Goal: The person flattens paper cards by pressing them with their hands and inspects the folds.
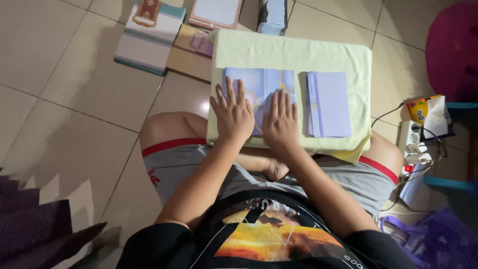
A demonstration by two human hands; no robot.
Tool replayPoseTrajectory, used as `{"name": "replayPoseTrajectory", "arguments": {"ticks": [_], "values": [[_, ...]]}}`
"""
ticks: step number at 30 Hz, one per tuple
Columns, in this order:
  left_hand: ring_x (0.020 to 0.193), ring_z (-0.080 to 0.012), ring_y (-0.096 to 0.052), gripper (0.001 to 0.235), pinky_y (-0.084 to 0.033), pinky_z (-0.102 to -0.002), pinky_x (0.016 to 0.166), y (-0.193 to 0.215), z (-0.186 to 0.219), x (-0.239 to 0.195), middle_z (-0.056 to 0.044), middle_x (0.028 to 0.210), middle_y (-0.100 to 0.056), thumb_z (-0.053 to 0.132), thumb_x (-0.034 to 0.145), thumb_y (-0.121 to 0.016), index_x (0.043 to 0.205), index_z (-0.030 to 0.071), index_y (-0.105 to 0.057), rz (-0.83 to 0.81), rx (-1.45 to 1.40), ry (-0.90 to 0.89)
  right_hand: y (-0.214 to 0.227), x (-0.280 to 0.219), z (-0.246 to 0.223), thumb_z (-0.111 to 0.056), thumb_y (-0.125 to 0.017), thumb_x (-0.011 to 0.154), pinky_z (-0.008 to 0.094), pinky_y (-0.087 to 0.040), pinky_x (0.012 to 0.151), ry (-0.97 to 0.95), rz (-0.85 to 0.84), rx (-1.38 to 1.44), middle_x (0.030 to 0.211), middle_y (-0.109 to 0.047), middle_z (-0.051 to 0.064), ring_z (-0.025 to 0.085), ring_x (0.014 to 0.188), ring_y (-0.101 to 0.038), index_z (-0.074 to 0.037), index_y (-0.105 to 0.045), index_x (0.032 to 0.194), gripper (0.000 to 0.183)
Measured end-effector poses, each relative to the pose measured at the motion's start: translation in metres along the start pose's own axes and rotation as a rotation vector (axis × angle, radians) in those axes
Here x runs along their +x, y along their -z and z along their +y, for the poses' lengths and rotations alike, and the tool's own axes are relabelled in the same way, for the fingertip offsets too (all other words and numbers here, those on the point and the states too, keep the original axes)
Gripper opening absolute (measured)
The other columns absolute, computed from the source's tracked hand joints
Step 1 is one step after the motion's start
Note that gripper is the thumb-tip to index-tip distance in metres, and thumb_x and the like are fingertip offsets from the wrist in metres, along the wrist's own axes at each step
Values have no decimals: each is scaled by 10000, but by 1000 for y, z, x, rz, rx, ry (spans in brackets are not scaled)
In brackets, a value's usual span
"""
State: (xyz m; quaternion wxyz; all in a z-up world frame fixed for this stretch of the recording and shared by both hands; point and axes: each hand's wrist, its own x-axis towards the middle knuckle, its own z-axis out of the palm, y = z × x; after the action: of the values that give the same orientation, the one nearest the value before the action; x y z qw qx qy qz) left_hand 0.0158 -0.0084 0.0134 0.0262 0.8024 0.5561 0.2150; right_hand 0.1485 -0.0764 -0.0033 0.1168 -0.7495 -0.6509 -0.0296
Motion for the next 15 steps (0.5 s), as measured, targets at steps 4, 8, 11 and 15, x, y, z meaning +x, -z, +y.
{"name": "replayPoseTrajectory", "arguments": {"ticks": [4,8,11,15], "values": [[1402,-518,-404,565,-324,-678,1078,-8,0,2,-244,1589,-384,311,1002,-480,1523,91,-482,25,30,-14,-13,-13,-9,-314,-467,980,517,-307,1182,125,1,-8,1635,-316,269,409,1512,-319,29,-326,1587,711],[1446,-518,-345,572,-270,-675,1108,0,-1,-3,-221,1633,-330,301,1018,-456,1567,145,-433,-101,24,-21,-27,26,4,-294,-449,966,504,-329,1177,173,-23,-9,1629,-351,234,381,1509,-339,1,-335,1592,701],[1458,-529,-317,578,-251,-686,1114,-1,-3,-1,-224,1645,-302,294,1022,-455,1581,155,-405,-142,-16,-28,-35,63,12,-292,-463,968,514,-316,1189,178,-3,11,1633,-339,244,389,1514,-324,17,-346,1584,699],[1470,-522,-298,630,-233,-671,1130,6,-4,2,-211,1667,-258,198,991,-449,1611,170,-338,-216,-50,-21,-43,57,1,-255,-472,976,502,-338,1175,106,51,32,1606,-388,237,378,1498,-359,14,-402,1557,644]]}}
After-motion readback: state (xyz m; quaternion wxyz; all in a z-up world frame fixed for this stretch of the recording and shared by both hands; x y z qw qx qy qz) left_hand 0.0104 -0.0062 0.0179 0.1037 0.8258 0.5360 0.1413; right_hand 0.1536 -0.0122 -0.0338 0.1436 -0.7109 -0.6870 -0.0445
